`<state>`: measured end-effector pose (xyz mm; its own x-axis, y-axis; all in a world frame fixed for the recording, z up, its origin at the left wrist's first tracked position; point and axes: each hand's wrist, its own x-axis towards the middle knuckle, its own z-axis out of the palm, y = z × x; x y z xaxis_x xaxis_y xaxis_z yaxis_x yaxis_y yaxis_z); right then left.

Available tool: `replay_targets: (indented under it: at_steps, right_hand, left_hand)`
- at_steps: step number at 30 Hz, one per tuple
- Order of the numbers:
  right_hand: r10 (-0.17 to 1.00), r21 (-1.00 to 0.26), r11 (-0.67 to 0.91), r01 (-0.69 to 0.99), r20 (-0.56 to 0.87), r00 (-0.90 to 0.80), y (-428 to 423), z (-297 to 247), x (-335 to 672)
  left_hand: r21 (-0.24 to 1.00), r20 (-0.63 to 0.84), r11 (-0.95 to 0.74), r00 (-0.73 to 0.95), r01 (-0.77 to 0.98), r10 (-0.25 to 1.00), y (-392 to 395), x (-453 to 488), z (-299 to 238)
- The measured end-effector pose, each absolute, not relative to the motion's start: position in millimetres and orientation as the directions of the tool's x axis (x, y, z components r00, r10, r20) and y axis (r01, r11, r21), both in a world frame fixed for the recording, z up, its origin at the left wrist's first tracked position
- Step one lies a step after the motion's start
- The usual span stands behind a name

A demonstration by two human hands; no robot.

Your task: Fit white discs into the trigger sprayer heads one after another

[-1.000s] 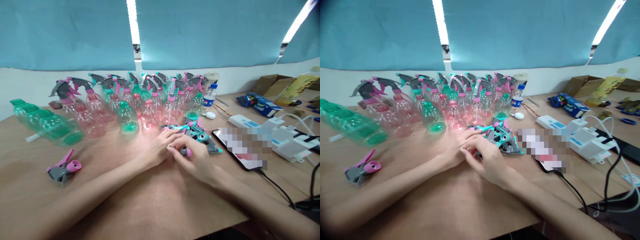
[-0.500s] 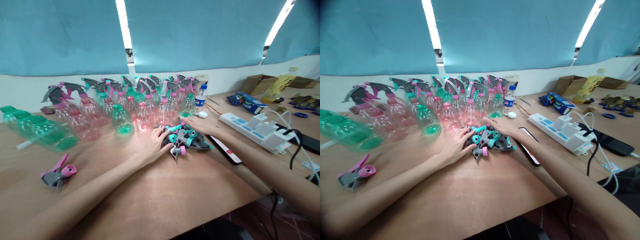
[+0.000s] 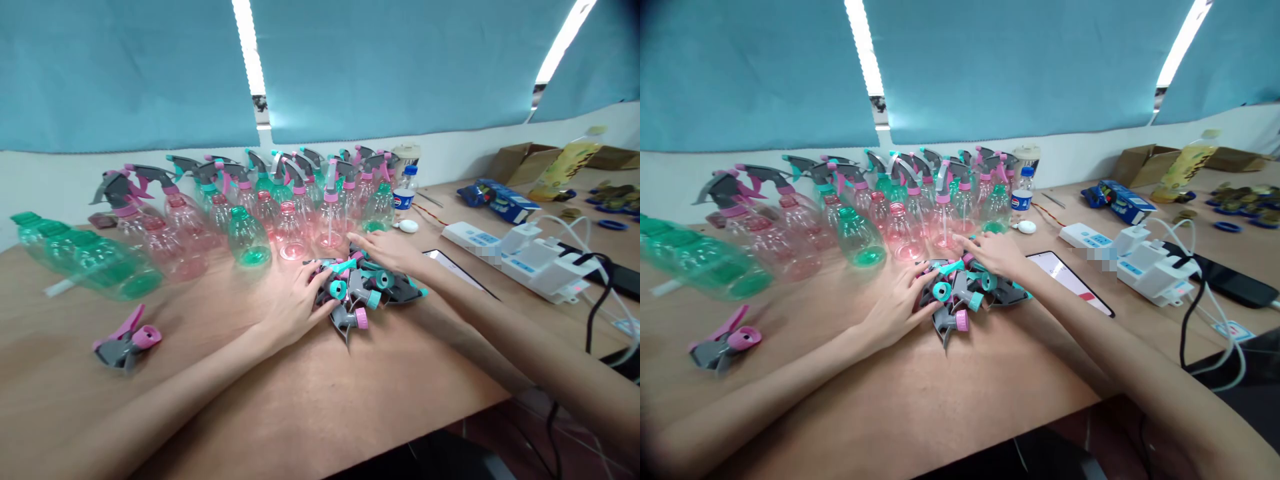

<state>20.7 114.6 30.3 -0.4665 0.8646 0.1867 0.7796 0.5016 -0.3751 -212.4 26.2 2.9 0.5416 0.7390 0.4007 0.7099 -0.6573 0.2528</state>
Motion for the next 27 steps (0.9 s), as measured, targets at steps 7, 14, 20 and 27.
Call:
replay_targets:
  at_steps: [7,14,20,27]
  right_hand:
    - [0.853,-0.361,0.510,0.781,0.091,-0.514,136,32,8]
    - [0.840,-0.317,0.500,0.806,-0.051,-0.541,132,37,3]
    - [0.806,-0.301,0.528,0.794,-0.117,-0.580,116,44,-6]
    - [0.784,-0.217,0.609,0.763,0.017,-0.620,79,66,-15]
  left_hand:
    - [0.247,0.342,-0.642,0.555,0.726,0.758,13,-218,7]
    - [0.225,0.323,-0.706,0.632,0.671,0.704,9,-216,7]
    - [0.215,0.332,-0.691,0.614,0.690,0.716,10,-210,8]
    - [0.126,0.309,-0.570,0.514,0.812,0.800,-35,-272,41]
